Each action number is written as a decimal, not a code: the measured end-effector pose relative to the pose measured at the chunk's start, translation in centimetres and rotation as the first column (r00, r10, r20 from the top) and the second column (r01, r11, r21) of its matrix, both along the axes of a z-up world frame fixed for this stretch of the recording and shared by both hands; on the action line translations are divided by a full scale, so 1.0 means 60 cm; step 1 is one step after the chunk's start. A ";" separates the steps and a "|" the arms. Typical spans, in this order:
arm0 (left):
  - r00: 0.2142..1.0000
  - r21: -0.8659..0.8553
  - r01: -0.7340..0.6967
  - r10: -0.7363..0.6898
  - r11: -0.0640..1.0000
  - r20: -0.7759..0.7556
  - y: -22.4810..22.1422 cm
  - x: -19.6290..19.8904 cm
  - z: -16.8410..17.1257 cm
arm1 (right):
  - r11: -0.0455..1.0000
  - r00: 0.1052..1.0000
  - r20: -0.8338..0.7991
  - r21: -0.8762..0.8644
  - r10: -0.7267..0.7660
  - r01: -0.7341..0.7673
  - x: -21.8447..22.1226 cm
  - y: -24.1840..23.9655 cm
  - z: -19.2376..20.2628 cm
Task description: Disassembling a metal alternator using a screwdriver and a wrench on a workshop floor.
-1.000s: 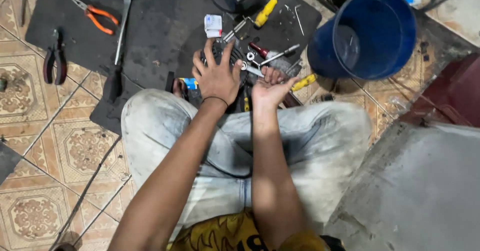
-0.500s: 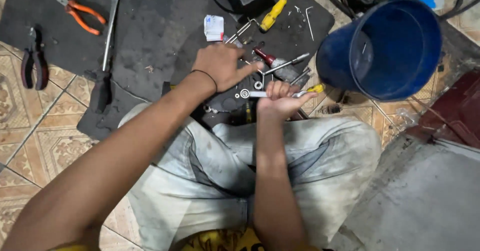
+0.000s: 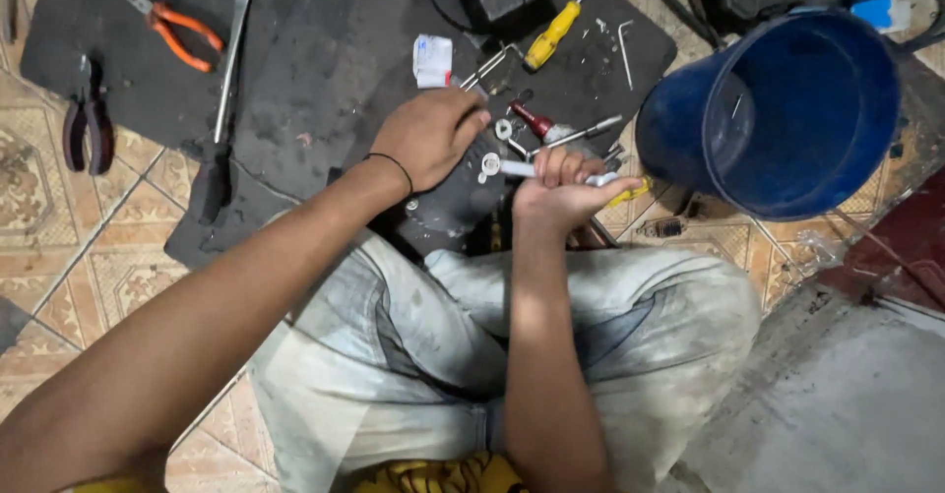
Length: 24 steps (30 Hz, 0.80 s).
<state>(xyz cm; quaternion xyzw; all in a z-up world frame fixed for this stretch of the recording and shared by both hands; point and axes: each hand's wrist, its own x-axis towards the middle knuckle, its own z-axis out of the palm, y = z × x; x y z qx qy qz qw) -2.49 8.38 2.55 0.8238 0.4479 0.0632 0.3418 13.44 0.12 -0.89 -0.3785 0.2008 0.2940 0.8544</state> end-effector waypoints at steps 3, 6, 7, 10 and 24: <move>0.987 0.046 0.148 -0.150 0.988 0.063 0.021 0.008 -0.002 | 0.999 0.999 0.030 -0.032 0.045 -0.044 0.004 0.000 0.004; 0.976 0.058 0.198 -0.202 0.978 0.075 0.021 0.006 0.004 | 0.995 0.995 0.053 -0.064 0.080 -0.077 0.003 -0.004 0.022; 0.977 0.049 0.196 -0.199 0.979 0.072 0.022 0.003 0.011 | 0.993 0.993 0.069 -0.073 0.098 -0.093 0.001 -0.002 0.029; 0.998 -0.042 0.046 -0.044 0.998 0.042 0.013 -0.004 0.009 | 0.996 0.995 0.051 -0.036 0.089 -0.087 0.000 0.003 0.028; 0.986 -0.121 -0.077 0.058 0.990 -0.155 0.004 -0.046 -0.006 | 0.980 0.981 0.017 0.045 0.191 -0.192 0.002 0.062 -0.022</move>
